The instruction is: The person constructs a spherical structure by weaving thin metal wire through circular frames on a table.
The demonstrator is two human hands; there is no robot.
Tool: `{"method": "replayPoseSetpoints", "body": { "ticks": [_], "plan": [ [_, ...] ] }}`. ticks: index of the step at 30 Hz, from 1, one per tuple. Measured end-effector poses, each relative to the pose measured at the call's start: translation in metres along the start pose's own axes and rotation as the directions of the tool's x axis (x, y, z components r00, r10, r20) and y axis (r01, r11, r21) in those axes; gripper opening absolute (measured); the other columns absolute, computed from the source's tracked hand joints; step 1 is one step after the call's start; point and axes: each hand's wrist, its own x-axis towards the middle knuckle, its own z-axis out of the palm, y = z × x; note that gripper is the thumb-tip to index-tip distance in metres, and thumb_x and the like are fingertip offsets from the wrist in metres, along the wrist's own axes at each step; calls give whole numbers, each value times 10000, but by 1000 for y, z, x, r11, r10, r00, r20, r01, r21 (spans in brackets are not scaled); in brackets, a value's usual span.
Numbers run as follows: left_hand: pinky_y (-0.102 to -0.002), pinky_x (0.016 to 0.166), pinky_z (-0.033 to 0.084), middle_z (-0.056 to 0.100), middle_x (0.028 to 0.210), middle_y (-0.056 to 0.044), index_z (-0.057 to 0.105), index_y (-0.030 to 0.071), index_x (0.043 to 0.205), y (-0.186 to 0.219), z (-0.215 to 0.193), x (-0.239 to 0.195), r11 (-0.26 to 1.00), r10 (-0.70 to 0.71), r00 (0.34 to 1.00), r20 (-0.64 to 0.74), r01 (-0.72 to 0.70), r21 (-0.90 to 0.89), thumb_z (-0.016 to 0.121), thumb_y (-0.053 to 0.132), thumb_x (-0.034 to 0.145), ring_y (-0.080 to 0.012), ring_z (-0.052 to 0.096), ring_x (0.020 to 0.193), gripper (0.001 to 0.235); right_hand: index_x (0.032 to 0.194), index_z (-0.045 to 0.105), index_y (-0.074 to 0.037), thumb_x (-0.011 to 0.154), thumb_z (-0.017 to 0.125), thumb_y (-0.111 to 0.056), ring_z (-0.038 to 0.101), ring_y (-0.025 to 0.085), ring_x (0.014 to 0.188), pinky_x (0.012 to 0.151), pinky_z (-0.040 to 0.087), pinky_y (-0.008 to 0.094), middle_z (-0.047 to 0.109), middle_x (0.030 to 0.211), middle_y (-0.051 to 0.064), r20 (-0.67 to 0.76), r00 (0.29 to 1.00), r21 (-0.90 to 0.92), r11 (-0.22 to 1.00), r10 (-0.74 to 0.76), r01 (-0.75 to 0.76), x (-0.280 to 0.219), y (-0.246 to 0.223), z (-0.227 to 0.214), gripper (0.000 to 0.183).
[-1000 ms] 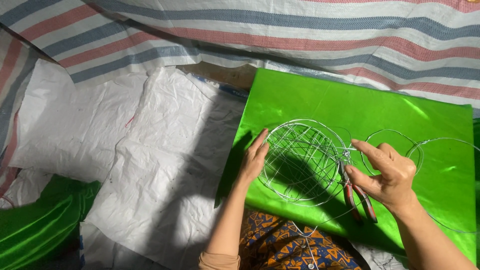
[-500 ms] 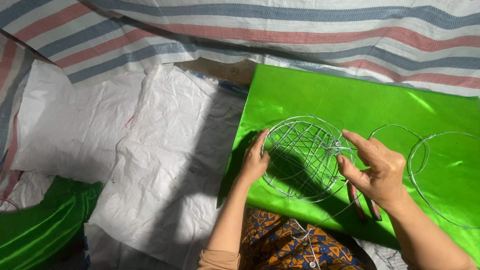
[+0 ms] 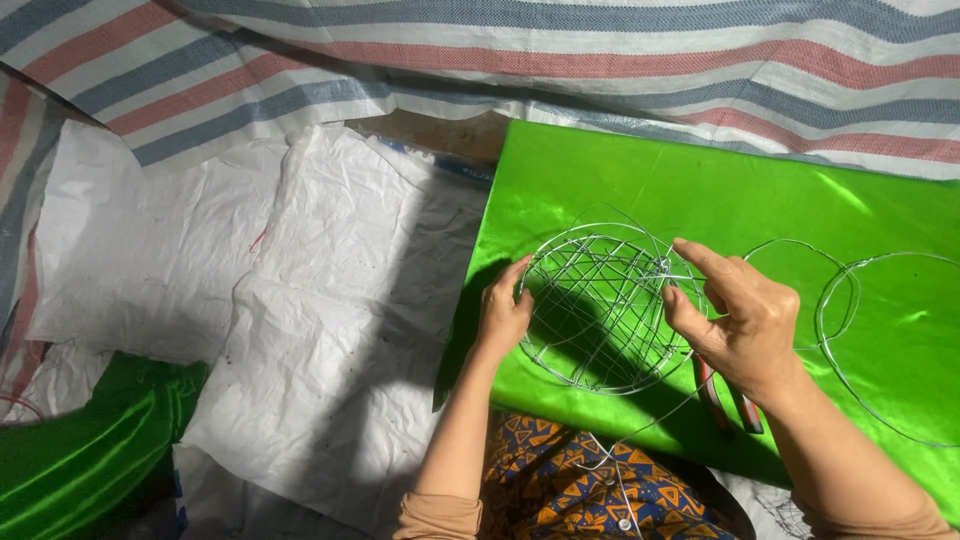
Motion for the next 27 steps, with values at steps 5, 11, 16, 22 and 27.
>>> {"method": "replayPoseSetpoints", "body": {
  "ticks": [5,11,16,22,27],
  "plan": [
    [-438,1060,520,544,1446,-181,329,91,1539,-16,12,-1,998,27,999,-46,-30,-57,577,-113,856,-327,565,1303,754,1265,718,1,1011,650,-274,445,105,505,487,443,275,468,580,-3,24,1000,-9,1000,10,-9,0,1,-6,381],
    [-467,1025,516,530,1394,-135,368,139,1502,2,11,-11,1000,-19,997,-81,19,-1,622,-3,845,-269,576,1215,719,1273,751,-73,995,702,-234,471,91,508,452,448,273,564,643,3,33,997,-191,979,-65,70,5,10,-16,325],
    [-575,1045,477,403,1507,-185,382,132,1488,18,1,-29,993,-58,998,18,56,100,648,215,860,-373,506,1330,687,1183,770,-142,996,651,-304,593,130,561,451,464,321,679,788,-2,131,991,-301,951,-33,71,21,0,-33,274],
    [-514,1006,503,564,1288,-165,481,61,1394,-8,16,-44,980,64,993,-101,-43,194,538,262,982,-331,592,1197,462,1121,732,-126,953,614,-482,672,181,553,410,557,397,731,908,13,324,943,-226,962,-75,154,39,-24,-41,412],
    [-440,791,562,565,1149,-208,509,12,1412,-10,22,-60,951,284,895,-345,-215,223,467,173,1025,-351,657,995,421,1140,648,-53,982,644,-154,567,123,502,313,489,316,630,846,17,393,842,-130,884,-371,450,58,-20,-30,187]
  ]
}}
